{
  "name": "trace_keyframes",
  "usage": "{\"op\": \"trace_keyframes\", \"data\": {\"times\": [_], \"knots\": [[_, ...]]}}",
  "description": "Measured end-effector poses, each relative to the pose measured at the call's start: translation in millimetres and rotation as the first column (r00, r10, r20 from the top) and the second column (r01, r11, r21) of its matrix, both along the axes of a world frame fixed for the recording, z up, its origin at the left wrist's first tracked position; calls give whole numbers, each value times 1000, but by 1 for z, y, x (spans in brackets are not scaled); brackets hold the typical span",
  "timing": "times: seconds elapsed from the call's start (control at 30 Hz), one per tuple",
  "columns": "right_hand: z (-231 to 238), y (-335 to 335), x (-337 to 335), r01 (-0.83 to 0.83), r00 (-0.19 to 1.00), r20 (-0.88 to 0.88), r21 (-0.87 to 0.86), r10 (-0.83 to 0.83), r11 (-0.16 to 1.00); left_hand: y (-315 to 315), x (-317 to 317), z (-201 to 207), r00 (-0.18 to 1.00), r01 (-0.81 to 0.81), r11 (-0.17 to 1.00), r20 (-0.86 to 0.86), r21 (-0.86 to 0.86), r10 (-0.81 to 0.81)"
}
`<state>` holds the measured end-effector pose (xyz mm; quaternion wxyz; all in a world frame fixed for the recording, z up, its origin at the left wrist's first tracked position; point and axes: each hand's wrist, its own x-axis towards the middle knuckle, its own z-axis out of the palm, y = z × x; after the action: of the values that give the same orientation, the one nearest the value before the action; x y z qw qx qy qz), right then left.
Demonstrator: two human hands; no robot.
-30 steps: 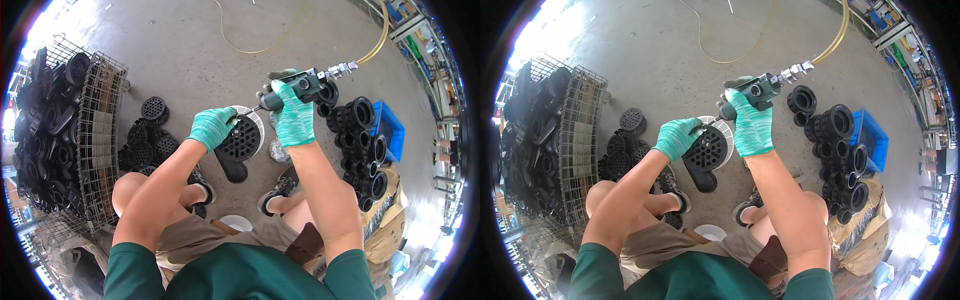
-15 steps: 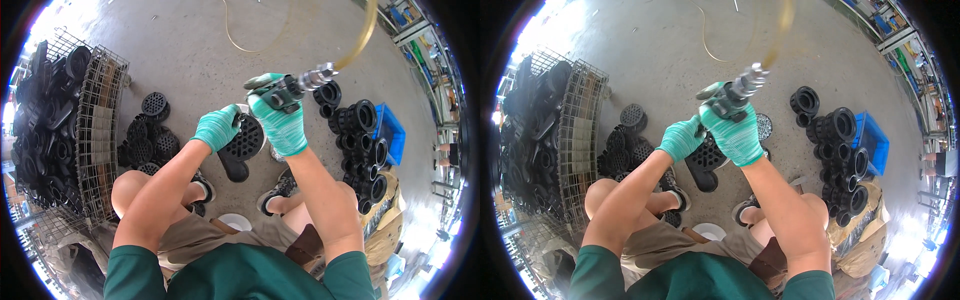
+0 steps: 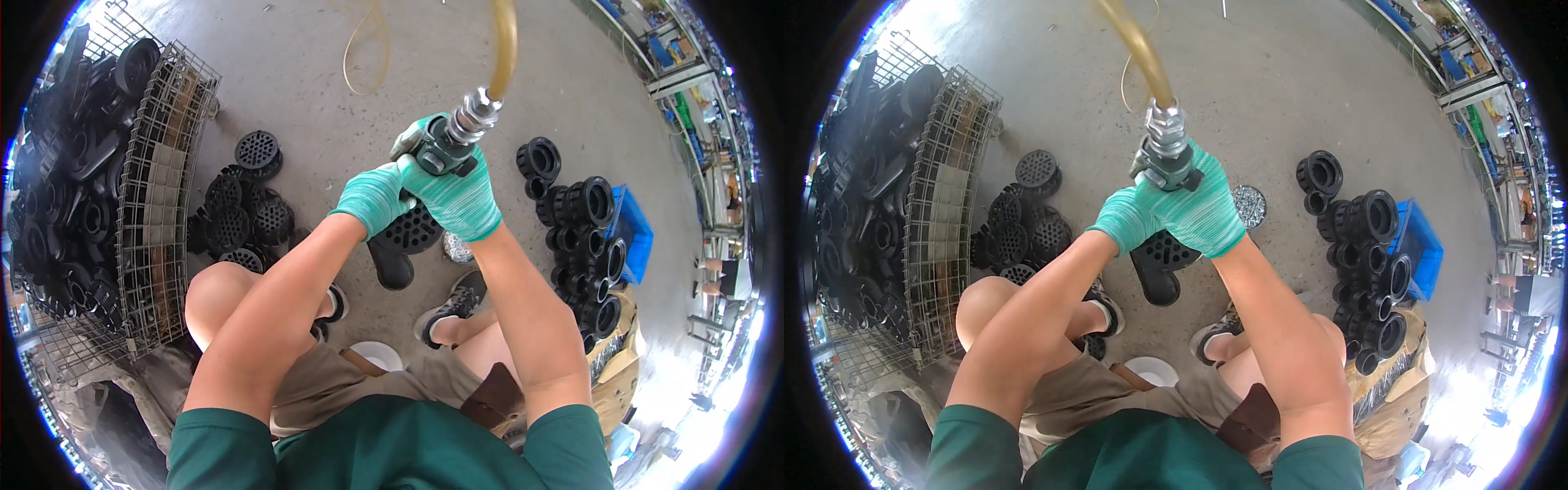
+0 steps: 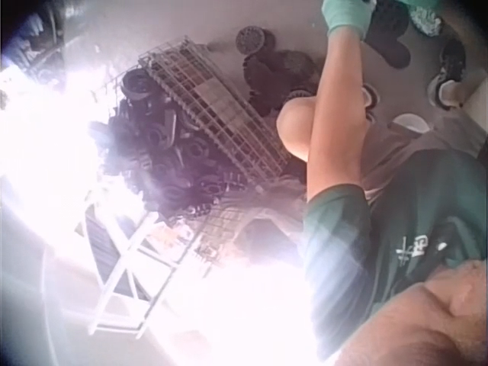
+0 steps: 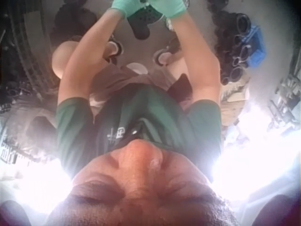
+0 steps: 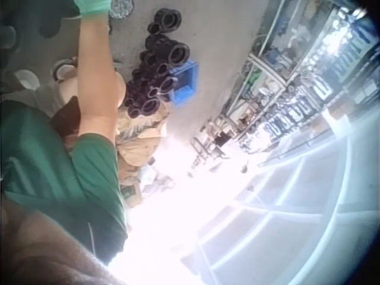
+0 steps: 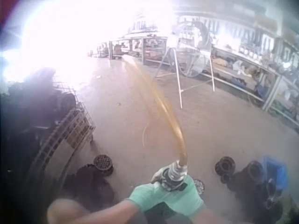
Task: The person assembles black plastic housing components by placing internal grates into housings, picking up screws from a container, and driving them into the assembly using a pneumatic screwdriver.
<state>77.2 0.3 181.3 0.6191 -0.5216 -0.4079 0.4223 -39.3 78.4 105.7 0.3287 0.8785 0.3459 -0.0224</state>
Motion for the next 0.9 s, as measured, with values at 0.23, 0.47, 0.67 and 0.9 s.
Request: {"op": "trace_keyframes", "data": {"times": [0.23,0.47,0.67,0.9], "knots": [[0,1,2,-23,999,37,24,23,999,-2,-3,17,999,18,1000,-49,-13,-19],[-5,2,5,-46,999,28,23,45,999,0,-3,13,998,32,999,-55,-25,-34],[0,2,6,-25,998,52,-3,25,1000,0,-3,7,997,69,998,-35,-3,-70],[-4,2,7,-22,998,64,91,16,996,0,-3,10,998,44,999,-42,-17,-45]]}}
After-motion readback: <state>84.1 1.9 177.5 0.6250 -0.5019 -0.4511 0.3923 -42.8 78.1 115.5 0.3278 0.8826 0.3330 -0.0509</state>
